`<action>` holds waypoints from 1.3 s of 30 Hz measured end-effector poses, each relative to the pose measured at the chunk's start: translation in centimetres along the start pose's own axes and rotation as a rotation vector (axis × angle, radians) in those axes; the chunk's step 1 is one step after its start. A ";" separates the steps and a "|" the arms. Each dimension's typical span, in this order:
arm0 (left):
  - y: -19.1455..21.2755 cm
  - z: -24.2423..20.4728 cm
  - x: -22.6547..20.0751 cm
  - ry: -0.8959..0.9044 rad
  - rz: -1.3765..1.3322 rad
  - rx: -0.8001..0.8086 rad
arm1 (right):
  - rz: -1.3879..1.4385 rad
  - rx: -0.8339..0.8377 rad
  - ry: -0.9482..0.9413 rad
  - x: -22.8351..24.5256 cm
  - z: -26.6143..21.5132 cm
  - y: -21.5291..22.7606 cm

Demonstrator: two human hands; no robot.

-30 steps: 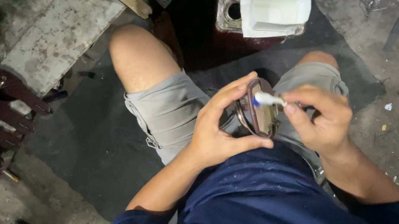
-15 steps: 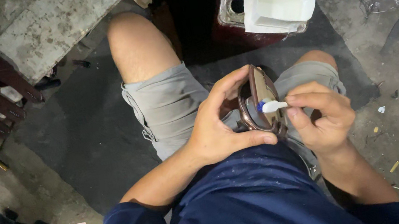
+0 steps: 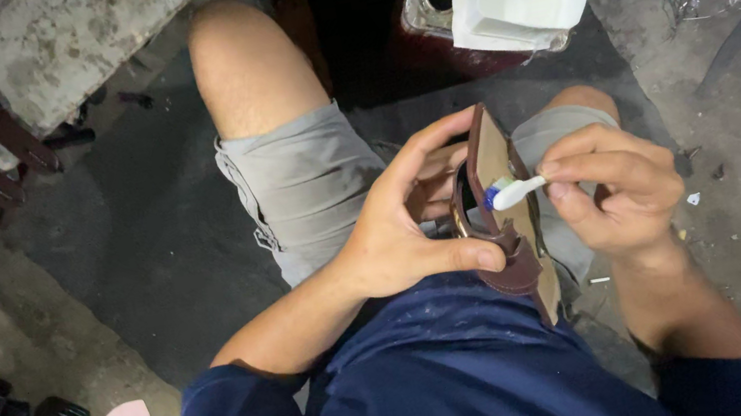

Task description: The person sits on the floor and uses a toothbrush to scrub the straps and soles of brown sandals. They repeatedly dip the toothbrush into a white container and scrub different parts of the sandals before placing them back on a nearby rack.

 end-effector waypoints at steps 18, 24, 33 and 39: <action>-0.3 0.0 0.5 -0.037 -0.104 0.105 | 0.075 0.206 0.069 -0.9 1.5 2.9; 0.4 0.7 1.4 -0.217 -0.093 0.084 | -0.101 0.038 -0.036 0.4 2.6 1.5; 2.0 2.2 4.4 -0.145 -0.196 -0.065 | -0.494 0.037 -0.137 1.9 4.3 0.0; 5.2 3.7 5.2 -0.073 -0.354 -0.286 | -0.516 0.267 -0.073 3.3 2.6 -1.0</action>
Point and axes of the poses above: each hand's wrist, its own z-axis towards the middle knuckle, its own y-axis out of the back of the hand, x = y × z, the point moved 4 cm from there along z, towards the middle knuckle, and after that the axes turned 2 degrees about -x, right-handed, at the moved point
